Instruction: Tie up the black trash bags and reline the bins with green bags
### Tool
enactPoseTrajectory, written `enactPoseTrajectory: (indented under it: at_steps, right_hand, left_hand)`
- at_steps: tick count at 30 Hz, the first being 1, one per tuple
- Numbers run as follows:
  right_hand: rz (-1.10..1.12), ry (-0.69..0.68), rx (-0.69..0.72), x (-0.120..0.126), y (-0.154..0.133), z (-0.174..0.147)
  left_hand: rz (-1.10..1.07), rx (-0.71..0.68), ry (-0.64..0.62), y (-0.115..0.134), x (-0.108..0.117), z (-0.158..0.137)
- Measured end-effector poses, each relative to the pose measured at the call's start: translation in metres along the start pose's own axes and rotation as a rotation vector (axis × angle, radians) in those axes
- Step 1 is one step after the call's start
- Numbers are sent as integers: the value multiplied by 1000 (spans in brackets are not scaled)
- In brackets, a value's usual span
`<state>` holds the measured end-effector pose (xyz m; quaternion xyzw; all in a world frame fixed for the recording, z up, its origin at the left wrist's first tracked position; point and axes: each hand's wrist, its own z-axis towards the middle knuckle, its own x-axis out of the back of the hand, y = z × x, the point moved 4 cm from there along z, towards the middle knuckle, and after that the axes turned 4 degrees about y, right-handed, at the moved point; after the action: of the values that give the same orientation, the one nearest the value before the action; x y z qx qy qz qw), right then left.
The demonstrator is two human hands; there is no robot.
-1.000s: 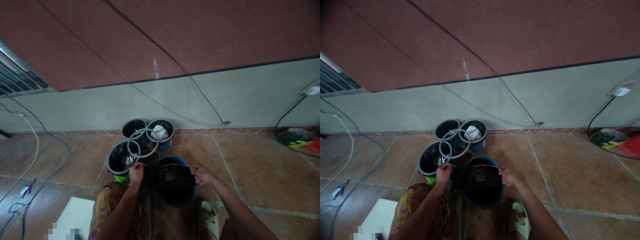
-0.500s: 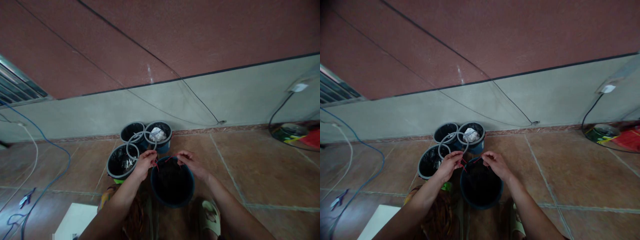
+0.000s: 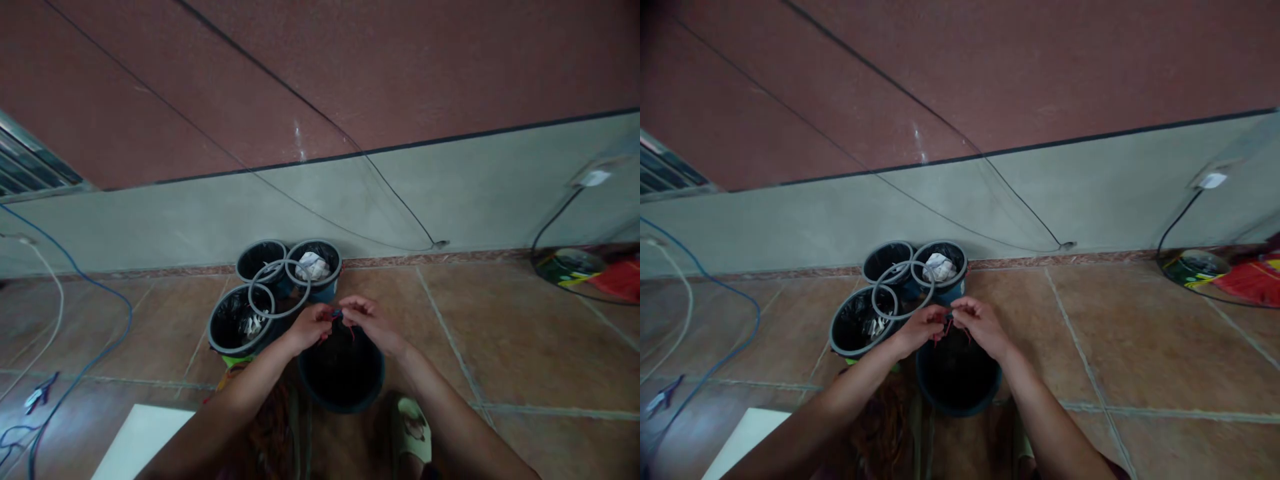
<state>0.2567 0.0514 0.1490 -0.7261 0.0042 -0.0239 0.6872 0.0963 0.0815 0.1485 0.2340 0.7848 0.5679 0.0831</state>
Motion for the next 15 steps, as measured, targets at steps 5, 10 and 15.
enactPoseTrajectory:
  at_steps: [5,10,15]
  right_hand:
    - [-61,-36,15,1,3,-2]
    - [-316,-5,43,11,11,1]
    - [-545,-85,-109,-8,20,-7]
  left_hand:
    - [44,-32,69,-2,-5,14]
    - [241,-142,-34,16,-3,20]
    - [249,-215,-124,32,-3,13]
